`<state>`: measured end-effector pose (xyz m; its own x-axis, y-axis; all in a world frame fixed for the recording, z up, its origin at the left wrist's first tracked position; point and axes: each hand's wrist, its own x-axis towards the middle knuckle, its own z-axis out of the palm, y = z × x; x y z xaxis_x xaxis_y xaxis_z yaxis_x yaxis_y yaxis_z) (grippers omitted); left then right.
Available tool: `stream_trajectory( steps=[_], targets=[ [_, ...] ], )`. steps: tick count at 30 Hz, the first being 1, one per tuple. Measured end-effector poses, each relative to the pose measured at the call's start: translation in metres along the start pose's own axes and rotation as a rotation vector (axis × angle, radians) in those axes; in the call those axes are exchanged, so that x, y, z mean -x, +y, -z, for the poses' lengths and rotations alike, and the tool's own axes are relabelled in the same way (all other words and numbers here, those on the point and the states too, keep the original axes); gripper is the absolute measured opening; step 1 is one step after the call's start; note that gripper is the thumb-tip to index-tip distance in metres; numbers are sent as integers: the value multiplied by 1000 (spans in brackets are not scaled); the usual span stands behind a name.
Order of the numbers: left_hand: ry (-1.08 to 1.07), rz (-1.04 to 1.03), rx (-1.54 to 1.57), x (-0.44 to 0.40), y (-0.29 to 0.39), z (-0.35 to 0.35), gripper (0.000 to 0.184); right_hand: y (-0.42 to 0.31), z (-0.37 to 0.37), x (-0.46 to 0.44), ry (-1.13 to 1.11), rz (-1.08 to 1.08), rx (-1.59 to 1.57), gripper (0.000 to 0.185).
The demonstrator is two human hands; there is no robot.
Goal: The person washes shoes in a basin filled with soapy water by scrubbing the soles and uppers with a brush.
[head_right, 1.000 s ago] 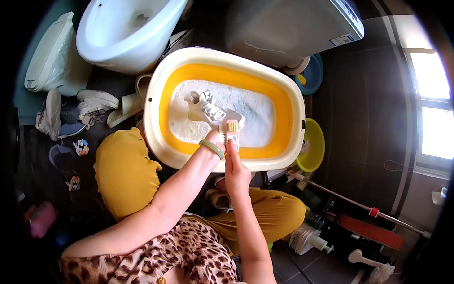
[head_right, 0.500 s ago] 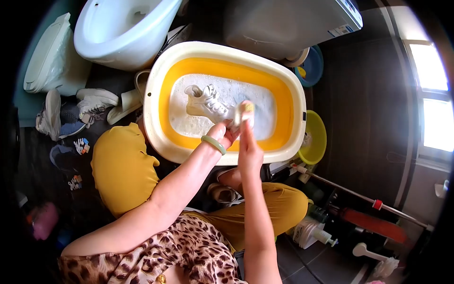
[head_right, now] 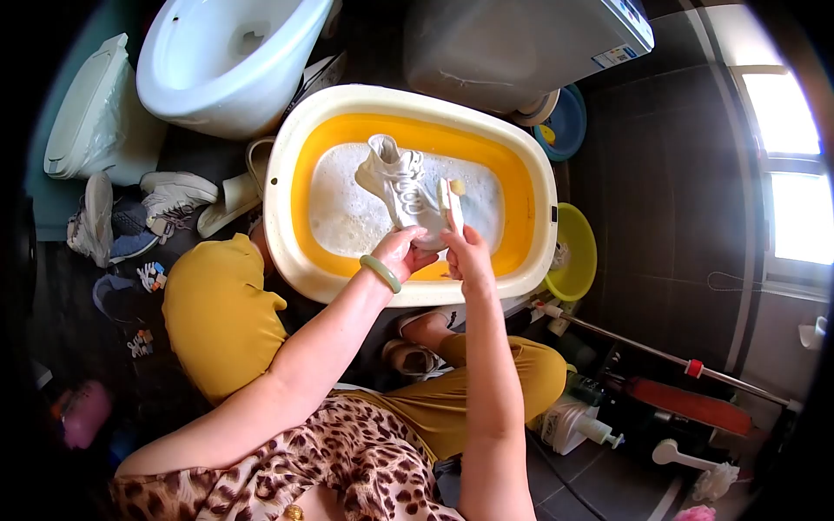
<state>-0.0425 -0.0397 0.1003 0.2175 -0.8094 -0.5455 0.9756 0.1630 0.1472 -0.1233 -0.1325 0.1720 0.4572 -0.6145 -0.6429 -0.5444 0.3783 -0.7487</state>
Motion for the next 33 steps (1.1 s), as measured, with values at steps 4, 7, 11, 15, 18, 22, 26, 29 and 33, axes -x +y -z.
stream_trajectory(
  steps=[4,7,11,15,18,22,26,29,33],
  targets=[
    [-37,-19,6,0,0,15,26,34,-16,0,45,-81,-319,9],
    [-84,76,37,2,2,21,26,44,-40,18,49,-60,-348,15],
    [-140,8,151,-6,-12,30,35,45,-58,31,77,-15,-323,19],
    [-282,-38,251,9,-7,18,48,46,-49,40,42,7,-269,17],
    [-361,-44,286,3,-6,24,54,57,-48,48,19,25,-290,18],
    [-305,-37,295,-12,-8,38,39,66,-46,55,-9,43,-220,21],
    [-98,-82,102,-36,-22,61,32,78,-35,51,132,287,293,39],
    [90,-215,-18,2,-8,28,32,79,-33,44,221,619,710,45],
    [145,-54,-276,6,-8,35,43,40,-31,-5,172,443,1062,38]
  ],
)
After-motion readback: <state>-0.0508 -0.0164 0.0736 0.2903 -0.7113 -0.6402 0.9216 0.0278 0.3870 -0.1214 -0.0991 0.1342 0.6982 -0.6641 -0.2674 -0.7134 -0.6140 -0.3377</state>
